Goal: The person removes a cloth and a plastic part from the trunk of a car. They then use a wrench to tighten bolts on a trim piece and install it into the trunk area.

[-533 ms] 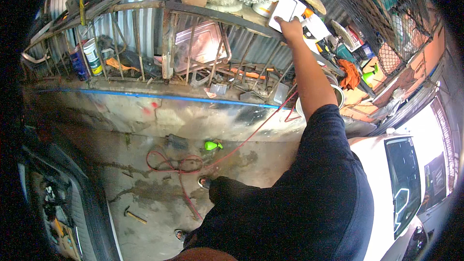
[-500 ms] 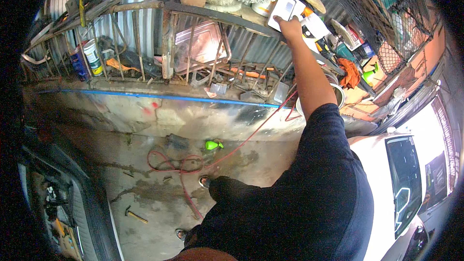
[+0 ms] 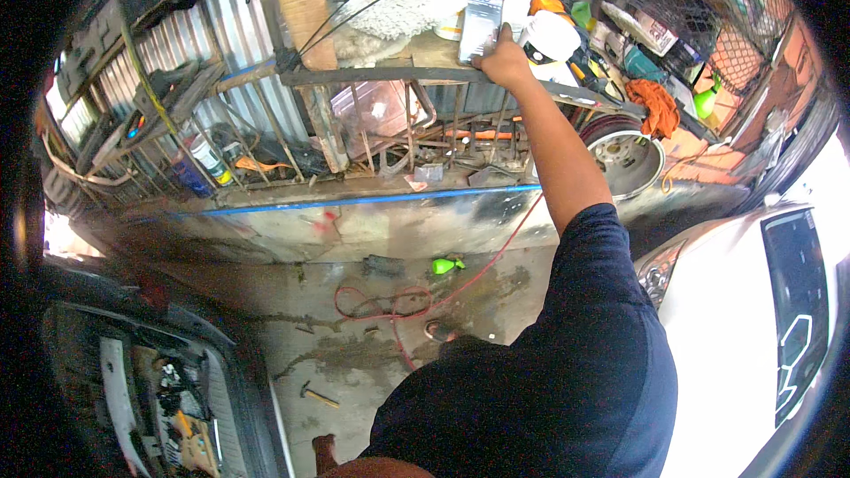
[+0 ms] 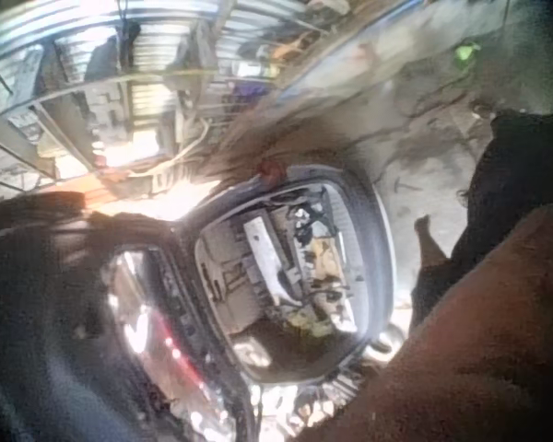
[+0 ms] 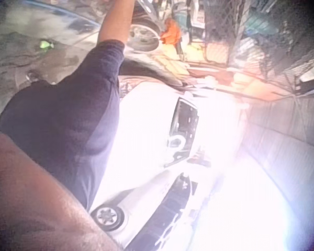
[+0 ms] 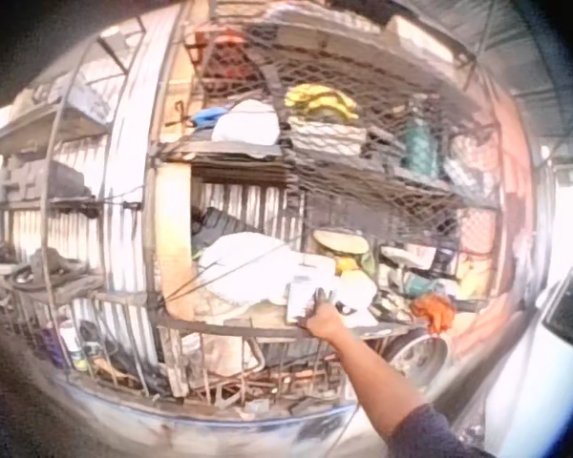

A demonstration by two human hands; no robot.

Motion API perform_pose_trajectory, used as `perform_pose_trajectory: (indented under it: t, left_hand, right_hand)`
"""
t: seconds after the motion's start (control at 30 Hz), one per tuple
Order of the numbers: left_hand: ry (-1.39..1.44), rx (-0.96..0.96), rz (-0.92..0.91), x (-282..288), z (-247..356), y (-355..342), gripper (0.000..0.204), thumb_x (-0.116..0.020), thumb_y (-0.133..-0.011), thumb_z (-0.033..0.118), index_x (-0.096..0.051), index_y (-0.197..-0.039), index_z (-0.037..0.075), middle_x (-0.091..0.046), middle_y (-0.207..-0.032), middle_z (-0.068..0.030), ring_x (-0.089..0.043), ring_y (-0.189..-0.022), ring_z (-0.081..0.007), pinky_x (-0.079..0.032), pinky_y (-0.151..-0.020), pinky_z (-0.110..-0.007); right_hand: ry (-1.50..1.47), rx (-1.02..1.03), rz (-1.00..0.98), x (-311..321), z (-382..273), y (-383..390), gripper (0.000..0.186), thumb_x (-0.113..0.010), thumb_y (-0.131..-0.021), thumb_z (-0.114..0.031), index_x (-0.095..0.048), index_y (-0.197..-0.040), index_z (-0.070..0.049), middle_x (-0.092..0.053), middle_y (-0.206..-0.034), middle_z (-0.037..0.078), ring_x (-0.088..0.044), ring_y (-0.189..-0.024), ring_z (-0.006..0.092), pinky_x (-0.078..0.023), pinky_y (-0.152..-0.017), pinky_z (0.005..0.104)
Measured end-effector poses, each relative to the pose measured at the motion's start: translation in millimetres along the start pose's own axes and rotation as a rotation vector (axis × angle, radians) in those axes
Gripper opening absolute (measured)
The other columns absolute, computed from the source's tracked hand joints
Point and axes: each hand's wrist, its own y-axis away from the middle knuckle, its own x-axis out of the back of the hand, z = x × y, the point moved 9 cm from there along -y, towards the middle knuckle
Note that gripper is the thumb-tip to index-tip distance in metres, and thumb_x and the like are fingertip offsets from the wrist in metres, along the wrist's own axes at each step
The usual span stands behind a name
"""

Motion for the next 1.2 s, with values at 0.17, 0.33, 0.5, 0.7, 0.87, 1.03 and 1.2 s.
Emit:
perform_pose_trajectory:
  t: [0.17, 0.33, 0.5, 0.7, 0.87, 1.03, 1.2]
  left_hand:
    - [0.011, 0.058, -0.062, 18, -59, 60, 0.036, -0.052, -0.101, 0.036, -0.079, -0.099, 0.012, -0.078, -0.097, -0.01, -0.074, -0.095, -0.0308, -0.058, -0.085, -0.048]
    - [0.175, -0.106, -0.022, 11, 5, 77, 0.036, -0.053, -0.1, 0.036, -0.079, -0.1, 0.011, -0.078, -0.099, -0.0104, -0.074, -0.096, -0.0309, -0.058, -0.085, -0.047]
    - [0.292, -0.226, -0.016, 0, 74, 77, 0.036, -0.053, -0.1, 0.036, -0.078, -0.102, 0.01, -0.078, -0.101, -0.0109, -0.074, -0.098, -0.031, -0.058, -0.085, -0.046]
    - [0.252, -0.301, 0.046, 14, 76, 76, 0.036, -0.054, -0.1, 0.036, -0.078, -0.103, 0.009, -0.078, -0.103, -0.0115, -0.074, -0.101, -0.0311, -0.058, -0.085, -0.045]
    - [-0.066, -0.546, 0.195, 30, 45, 107, 0.036, -0.054, -0.099, 0.036, -0.078, -0.104, 0.009, -0.077, -0.105, -0.0119, -0.073, -0.102, -0.0313, -0.058, -0.085, -0.044]
    - [-0.046, -0.458, 0.172, 35, 22, 102, 0.036, -0.055, -0.099, 0.036, -0.078, -0.105, 0.008, -0.077, -0.106, -0.0124, -0.073, -0.103, -0.0315, -0.058, -0.085, -0.044]
    - [0.122, -0.319, 0.089, 15, 39, 98, 0.036, -0.056, -0.098, 0.036, -0.077, -0.104, 0.008, -0.077, -0.105, -0.0129, -0.073, -0.102, -0.0317, -0.058, -0.085, -0.045]
  right_hand:
    - [-0.086, 0.013, 0.0, -2, -26, 13, 0.109, -0.085, -0.075, -0.029, -0.022, -0.153, 0.013, -0.064, -0.124, 0.037, -0.066, -0.117, 0.0441, -0.053, -0.1, 0.0447]
    - [-0.093, 0.037, 0.012, 0, -25, 12, 0.108, -0.086, -0.074, -0.026, -0.022, -0.152, 0.013, -0.066, -0.12, 0.036, -0.067, -0.113, 0.045, -0.055, -0.097, 0.0459]
    - [-0.053, 0.134, 0.088, -2, -19, 8, 0.108, -0.086, -0.075, -0.025, -0.023, -0.155, 0.011, -0.063, -0.128, 0.035, -0.065, -0.116, 0.0457, -0.053, -0.1, 0.0462]
    - [-0.081, 0.119, 0.108, -3, -14, 2, 0.108, -0.086, -0.074, -0.021, -0.023, -0.157, 0.009, -0.063, -0.13, 0.034, -0.065, -0.117, 0.046, -0.053, -0.101, 0.0461]
    - [-0.094, 0.102, 0.064, -14, -22, 4, 0.106, -0.086, -0.074, -0.023, -0.026, -0.155, 0.008, -0.062, -0.13, 0.034, -0.065, -0.118, 0.0456, -0.053, -0.101, 0.0456]
    - [-0.061, 0.079, 0.066, -3, -21, 4, 0.109, -0.085, -0.074, -0.025, -0.021, -0.155, 0.01, -0.063, -0.129, 0.034, -0.066, -0.117, 0.0446, -0.054, -0.1, 0.0448]
    - [-0.104, 0.076, 0.068, 0, -23, 8, 0.108, -0.086, -0.074, -0.025, -0.024, -0.156, 0.01, -0.066, -0.125, 0.034, -0.067, -0.115, 0.0448, -0.053, -0.1, 0.0448]
